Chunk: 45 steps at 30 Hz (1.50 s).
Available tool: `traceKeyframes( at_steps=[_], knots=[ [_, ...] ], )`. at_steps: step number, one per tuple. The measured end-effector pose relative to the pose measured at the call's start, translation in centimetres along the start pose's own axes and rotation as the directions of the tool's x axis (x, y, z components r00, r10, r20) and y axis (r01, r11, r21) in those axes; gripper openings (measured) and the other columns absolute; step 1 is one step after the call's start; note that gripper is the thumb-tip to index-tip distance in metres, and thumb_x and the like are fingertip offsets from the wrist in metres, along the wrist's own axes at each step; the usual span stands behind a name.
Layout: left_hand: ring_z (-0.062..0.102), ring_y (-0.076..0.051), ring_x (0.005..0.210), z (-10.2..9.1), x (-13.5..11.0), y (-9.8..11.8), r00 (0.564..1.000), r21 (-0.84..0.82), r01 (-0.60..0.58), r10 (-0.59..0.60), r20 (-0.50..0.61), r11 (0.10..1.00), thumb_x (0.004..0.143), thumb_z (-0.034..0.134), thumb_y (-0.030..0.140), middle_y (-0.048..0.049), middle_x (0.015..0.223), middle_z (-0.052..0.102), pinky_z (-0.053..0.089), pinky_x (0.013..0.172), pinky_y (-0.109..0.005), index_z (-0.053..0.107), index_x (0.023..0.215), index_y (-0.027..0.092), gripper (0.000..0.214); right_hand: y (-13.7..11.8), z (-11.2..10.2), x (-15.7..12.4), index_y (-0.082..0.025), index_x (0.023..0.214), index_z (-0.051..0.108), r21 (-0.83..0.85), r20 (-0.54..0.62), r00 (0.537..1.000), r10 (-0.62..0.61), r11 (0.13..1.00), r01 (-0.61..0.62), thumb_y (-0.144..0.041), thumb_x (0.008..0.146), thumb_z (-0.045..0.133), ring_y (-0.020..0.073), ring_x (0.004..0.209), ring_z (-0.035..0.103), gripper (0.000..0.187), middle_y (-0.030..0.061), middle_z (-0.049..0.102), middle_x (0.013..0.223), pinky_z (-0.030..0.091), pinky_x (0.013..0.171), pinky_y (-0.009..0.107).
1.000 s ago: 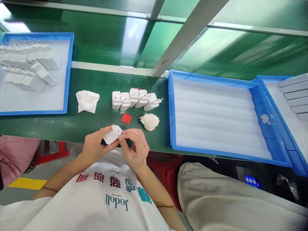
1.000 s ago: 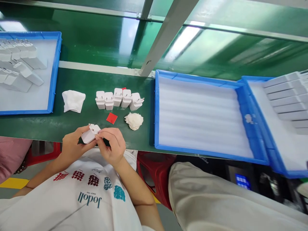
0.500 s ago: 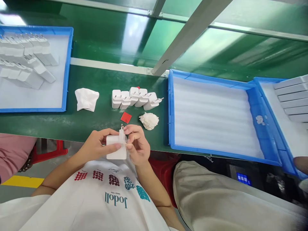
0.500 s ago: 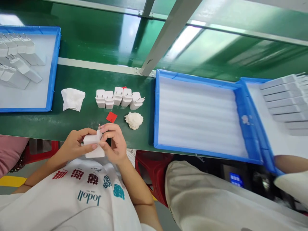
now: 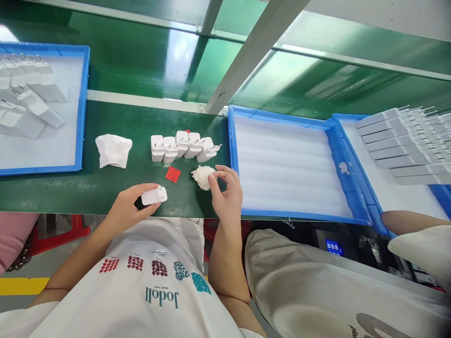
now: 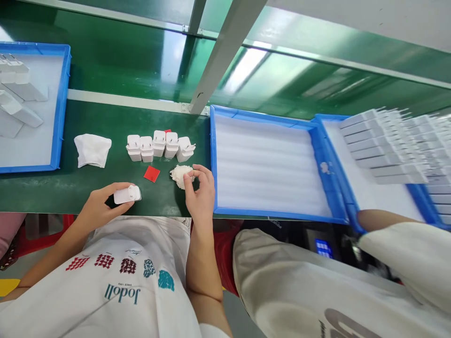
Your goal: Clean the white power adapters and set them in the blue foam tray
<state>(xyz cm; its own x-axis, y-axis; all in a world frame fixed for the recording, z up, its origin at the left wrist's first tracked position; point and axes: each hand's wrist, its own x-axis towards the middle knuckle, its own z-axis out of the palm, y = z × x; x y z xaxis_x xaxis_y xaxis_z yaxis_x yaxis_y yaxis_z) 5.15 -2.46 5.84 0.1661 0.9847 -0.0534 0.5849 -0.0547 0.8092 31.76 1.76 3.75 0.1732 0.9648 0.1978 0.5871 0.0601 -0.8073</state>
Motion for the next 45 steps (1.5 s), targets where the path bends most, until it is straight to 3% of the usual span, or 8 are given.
traceKeyframes(
  at_steps=[9, 15, 18, 21, 25, 29, 35, 45],
  knots=[
    [0.065, -0.024, 0.114, 0.1, -0.1, -0.7, 0.994, 0.004, -0.105, 0.105, 0.01, 0.994, 0.089, 0.064, 0.032, -0.008, 0.126, 0.07, 0.053, 0.096, -0.036, 0.063, 0.127, 0.023, 0.039, 1.7, 2.2, -0.6, -0.022, 0.11, 0.055, -0.098, -0.097, 0.987, -0.125, 0.988, 0.115, -0.039, 0.095, 0.057, 0.0262, 0.111, 0.063, 0.023, 0.013, 0.067, 0.115, 0.053, 0.094, 0.044],
    [0.067, -0.022, 0.099, -0.4, -0.2, -1.6, 0.995, -0.183, 0.079, -0.068, 0.068, 0.98, 0.083, 0.074, 0.037, -0.006, 0.114, 0.07, 0.053, 0.085, -0.033, 0.061, 0.119, 0.023, 0.041, 1.5, 1.4, -1.8, -0.022, 0.139, 0.05, -0.047, -0.142, 0.946, -0.293, 0.956, 0.289, -0.037, 0.094, 0.06, 0.0313, 0.135, 0.053, 0.048, 0.0144, 0.059, 0.138, 0.047, 0.109, 0.055],
    [0.065, -0.02, 0.094, -0.5, 0.0, -2.3, 0.989, -0.434, 0.053, 0.013, 0.148, 0.899, 0.081, 0.079, 0.034, -0.0064, 0.111, 0.069, 0.052, 0.082, -0.03, 0.063, 0.118, 0.023, 0.042, -0.8, 1.4, -3.0, -0.025, 0.138, 0.053, 0.115, 0.005, 0.873, -0.487, 0.868, 0.483, -0.036, 0.093, 0.061, 0.032, 0.133, 0.055, 0.047, 0.0124, 0.064, 0.132, 0.046, 0.111, 0.057],
    [0.064, -0.019, 0.094, 0.4, 0.2, -2.2, 0.986, -0.67, 0.001, 0.11, 0.123, 0.743, 0.077, 0.083, 0.034, -0.0079, 0.114, 0.067, 0.054, 0.08, -0.029, 0.067, 0.114, 0.022, 0.043, -3.4, 2.7, -4.4, -0.025, 0.139, 0.053, 0.348, 0.207, 0.779, -0.592, 0.789, 0.506, -0.04, 0.094, 0.061, 0.0291, 0.124, 0.062, 0.049, 0.0125, 0.066, 0.131, 0.055, 0.103, 0.049],
    [0.06, -0.024, 0.117, 2.7, 0.1, -0.8, 0.999, -0.838, -0.003, -0.038, -0.028, 0.545, 0.084, 0.075, 0.048, -0.0099, 0.132, 0.062, 0.052, 0.094, -0.032, 0.062, 0.13, 0.027, 0.052, -5.3, 5.6, -5.9, -0.023, 0.142, 0.05, 0.273, 0.028, 0.841, -0.54, 0.813, 0.514, -0.032, 0.094, 0.064, 0.026, 0.114, 0.067, 0.05, 0.0138, 0.068, 0.126, 0.06, 0.093, 0.043],
    [0.061, -0.028, 0.118, 3.8, -0.4, -0.2, 0.998, -0.892, 0.042, -0.062, 0.016, 0.45, 0.084, 0.056, 0.076, -0.0122, 0.13, 0.061, 0.053, 0.096, -0.038, 0.044, 0.148, 0.028, 0.081, -6.1, 7.1, -6.8, -0.022, 0.138, 0.054, 0.183, -0.097, 0.79, -0.605, 0.769, 0.612, -0.023, 0.091, 0.07, 0.026, 0.111, 0.067, 0.05, 0.0143, 0.069, 0.118, 0.06, 0.089, 0.042],
    [0.065, -0.024, 0.083, 3.2, -0.5, -1.4, 0.996, -0.865, 0.027, 0.057, 0.064, 0.502, 0.076, 0.059, 0.082, -0.011, 0.118, 0.062, 0.057, 0.073, -0.038, 0.04, 0.151, 0.027, 0.095, -8.0, 5.6, -6.3, -0.025, 0.113, 0.067, 0.438, -0.014, 0.897, -0.442, 0.803, 0.403, -0.021, 0.095, 0.062, 0.0204, 0.092, 0.069, 0.019, 0.0072, 0.071, 0.101, 0.06, 0.079, 0.038],
    [0.059, -0.019, 0.083, 3.4, -0.2, -1.3, 0.98, -0.791, -0.138, 0.199, -0.021, 0.596, 0.081, 0.06, 0.076, -0.0083, 0.115, 0.058, 0.053, 0.076, -0.036, 0.037, 0.154, 0.033, 0.087, -9.5, 5.0, -5.6, -0.024, 0.092, 0.069, 0.466, -0.031, 0.919, -0.393, 0.808, 0.361, -0.012, 0.086, 0.072, 0.0155, 0.073, 0.064, 0.014, 0.0013, 0.071, 0.082, 0.056, 0.063, 0.03]
  ],
)
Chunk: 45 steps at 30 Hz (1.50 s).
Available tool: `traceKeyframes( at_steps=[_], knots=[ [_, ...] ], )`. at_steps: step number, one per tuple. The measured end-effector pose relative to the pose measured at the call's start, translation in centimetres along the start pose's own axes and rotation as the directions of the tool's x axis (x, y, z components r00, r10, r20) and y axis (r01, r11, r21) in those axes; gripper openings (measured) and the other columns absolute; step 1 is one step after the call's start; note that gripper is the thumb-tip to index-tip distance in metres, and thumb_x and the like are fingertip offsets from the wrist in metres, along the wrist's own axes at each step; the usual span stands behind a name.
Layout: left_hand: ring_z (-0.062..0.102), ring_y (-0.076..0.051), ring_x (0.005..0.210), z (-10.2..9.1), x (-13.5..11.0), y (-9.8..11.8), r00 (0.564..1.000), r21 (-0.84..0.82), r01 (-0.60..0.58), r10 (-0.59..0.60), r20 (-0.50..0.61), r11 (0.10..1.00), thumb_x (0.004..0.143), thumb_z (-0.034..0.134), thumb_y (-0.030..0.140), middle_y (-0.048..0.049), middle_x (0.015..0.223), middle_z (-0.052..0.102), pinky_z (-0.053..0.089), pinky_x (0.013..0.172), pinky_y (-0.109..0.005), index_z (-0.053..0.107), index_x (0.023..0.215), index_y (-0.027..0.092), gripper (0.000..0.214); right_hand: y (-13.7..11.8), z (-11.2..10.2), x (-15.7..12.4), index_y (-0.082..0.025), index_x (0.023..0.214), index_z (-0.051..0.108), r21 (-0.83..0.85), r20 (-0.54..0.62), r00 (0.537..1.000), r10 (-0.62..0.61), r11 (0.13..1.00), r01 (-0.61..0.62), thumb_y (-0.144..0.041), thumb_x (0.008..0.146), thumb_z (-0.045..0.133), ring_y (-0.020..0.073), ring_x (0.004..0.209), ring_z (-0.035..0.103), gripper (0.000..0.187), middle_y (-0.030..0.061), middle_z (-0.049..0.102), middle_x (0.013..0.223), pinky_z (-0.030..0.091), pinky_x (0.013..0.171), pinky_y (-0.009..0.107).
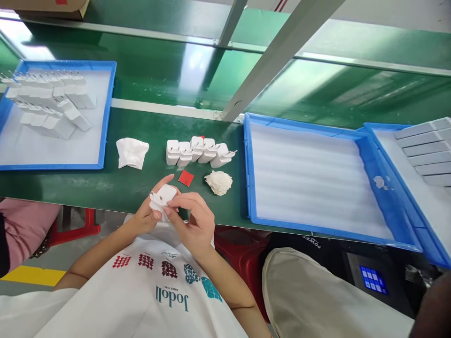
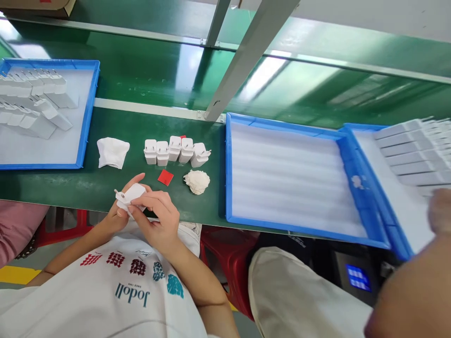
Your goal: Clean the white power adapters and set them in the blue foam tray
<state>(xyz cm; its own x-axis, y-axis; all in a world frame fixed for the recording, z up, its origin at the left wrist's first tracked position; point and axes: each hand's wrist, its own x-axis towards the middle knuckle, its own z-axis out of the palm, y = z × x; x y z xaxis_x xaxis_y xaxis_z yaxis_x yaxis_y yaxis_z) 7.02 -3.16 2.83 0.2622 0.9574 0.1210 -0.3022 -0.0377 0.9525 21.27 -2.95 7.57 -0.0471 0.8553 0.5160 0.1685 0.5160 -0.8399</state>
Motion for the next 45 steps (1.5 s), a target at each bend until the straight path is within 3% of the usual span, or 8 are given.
traceKeyframes(
  at_steps=[6, 16, 24, 29, 33, 38, 42, 45],
  knots=[
    [0.052, -0.016, 0.079, -0.3, 0.2, 0.7, 0.996, 0.087, -0.063, 0.057, 0.073, 0.994, 0.086, 0.057, 0.072, -0.0083, 0.114, 0.058, 0.049, 0.08, -0.035, 0.029, 0.158, 0.031, 0.087, 0.1, -0.1, 0.1, -0.024, 0.089, 0.067, 0.048, 0.02, 1.0, -0.001, 0.999, 0.001, -0.009, 0.086, 0.072, 0.0155, 0.077, 0.067, 0.016, -0.0002, 0.071, 0.082, 0.058, 0.07, 0.03],
    [0.055, -0.02, 0.088, -0.1, 0.0, 1.9, 0.994, 0.204, 0.105, -0.103, -0.018, 0.973, 0.089, 0.054, 0.071, -0.0064, 0.108, 0.061, 0.048, 0.084, -0.034, 0.034, 0.156, 0.028, 0.082, 1.2, -0.2, 0.2, -0.024, 0.098, 0.064, -0.084, 0.0, 0.996, -0.094, 0.992, 0.094, -0.012, 0.092, 0.063, 0.0177, 0.084, 0.067, 0.013, 0.0031, 0.071, 0.092, 0.056, 0.072, 0.033],
    [0.062, -0.022, 0.079, 0.4, -0.2, 0.4, 0.883, -0.128, 0.466, -0.469, 0.01, 0.875, 0.089, 0.031, 0.082, -0.0091, 0.092, 0.067, 0.052, 0.071, -0.035, 0.065, 0.117, 0.016, 0.079, 3.4, -1.1, 0.2, -0.024, 0.091, 0.06, -0.049, 0.104, 0.985, -0.135, 0.989, 0.14, -0.027, 0.098, 0.052, 0.0232, 0.094, 0.066, 0.011, 0.0074, 0.065, 0.095, 0.06, 0.077, 0.041],
    [0.062, -0.021, 0.076, 0.7, 0.2, 0.4, 0.874, -0.209, 0.485, -0.48, 0.079, 0.849, 0.086, 0.043, 0.082, -0.008, 0.087, 0.067, 0.051, 0.066, -0.033, 0.066, 0.111, 0.018, 0.073, 3.7, -1.2, -0.5, -0.023, 0.085, 0.054, 0.059, 0.121, 0.992, 0.026, 0.998, -0.033, -0.042, 0.101, 0.047, 0.022, 0.095, 0.065, 0.025, 0.0073, 0.06, 0.096, 0.06, 0.08, 0.04],
    [0.063, -0.021, 0.077, 1.1, 0.9, 0.6, 0.869, -0.263, 0.48, -0.495, 0.011, 0.837, 0.086, 0.047, 0.079, -0.0081, 0.09, 0.067, 0.051, 0.066, -0.032, 0.061, 0.124, 0.017, 0.074, 3.6, -2.2, -0.6, -0.023, 0.084, 0.053, 0.103, 0.083, 0.994, 0.071, 0.992, -0.079, -0.042, 0.101, 0.049, 0.021, 0.094, 0.065, 0.026, 0.0057, 0.06, 0.094, 0.057, 0.083, 0.04],
    [0.061, -0.021, 0.097, -0.5, 1.1, 1.0, 0.911, -0.064, 0.33, -0.336, -0.242, 0.942, 0.089, 0.059, 0.064, -0.0089, 0.113, 0.063, 0.051, 0.081, -0.032, 0.042, 0.147, 0.024, 0.073, 5.1, -6.4, 0.6, -0.023, 0.089, 0.057, -0.199, -0.249, 0.959, 0.131, 0.963, -0.183, -0.034, 0.098, 0.054, 0.0214, 0.103, 0.061, 0.016, 0.0063, 0.062, 0.101, 0.05, 0.094, 0.042],
    [0.057, -0.021, 0.116, -1.8, 0.8, 1.3, 0.944, 0.118, 0.278, -0.248, -0.219, 0.953, 0.088, 0.071, 0.042, -0.0079, 0.139, 0.053, 0.047, 0.097, -0.032, 0.024, 0.156, 0.035, 0.083, 7.5, -8.7, 1.6, -0.021, 0.087, 0.06, -0.534, -0.165, 0.963, 0.212, 0.802, -0.268, -0.035, 0.094, 0.057, 0.0241, 0.107, 0.06, 0.016, 0.0107, 0.065, 0.109, 0.049, 0.093, 0.043],
    [0.056, -0.022, 0.118, -1.7, 0.6, 1.3, 0.949, 0.181, 0.238, -0.189, -0.252, 0.954, 0.082, 0.077, 0.036, -0.0082, 0.14, 0.052, 0.047, 0.098, -0.034, 0.03, 0.153, 0.034, 0.085, 8.9, -8.4, 1.5, -0.021, 0.09, 0.057, -0.621, -0.152, 0.967, 0.204, 0.742, -0.254, -0.035, 0.094, 0.056, 0.0238, 0.101, 0.061, 0.015, 0.0112, 0.066, 0.105, 0.051, 0.084, 0.04]
  ],
)
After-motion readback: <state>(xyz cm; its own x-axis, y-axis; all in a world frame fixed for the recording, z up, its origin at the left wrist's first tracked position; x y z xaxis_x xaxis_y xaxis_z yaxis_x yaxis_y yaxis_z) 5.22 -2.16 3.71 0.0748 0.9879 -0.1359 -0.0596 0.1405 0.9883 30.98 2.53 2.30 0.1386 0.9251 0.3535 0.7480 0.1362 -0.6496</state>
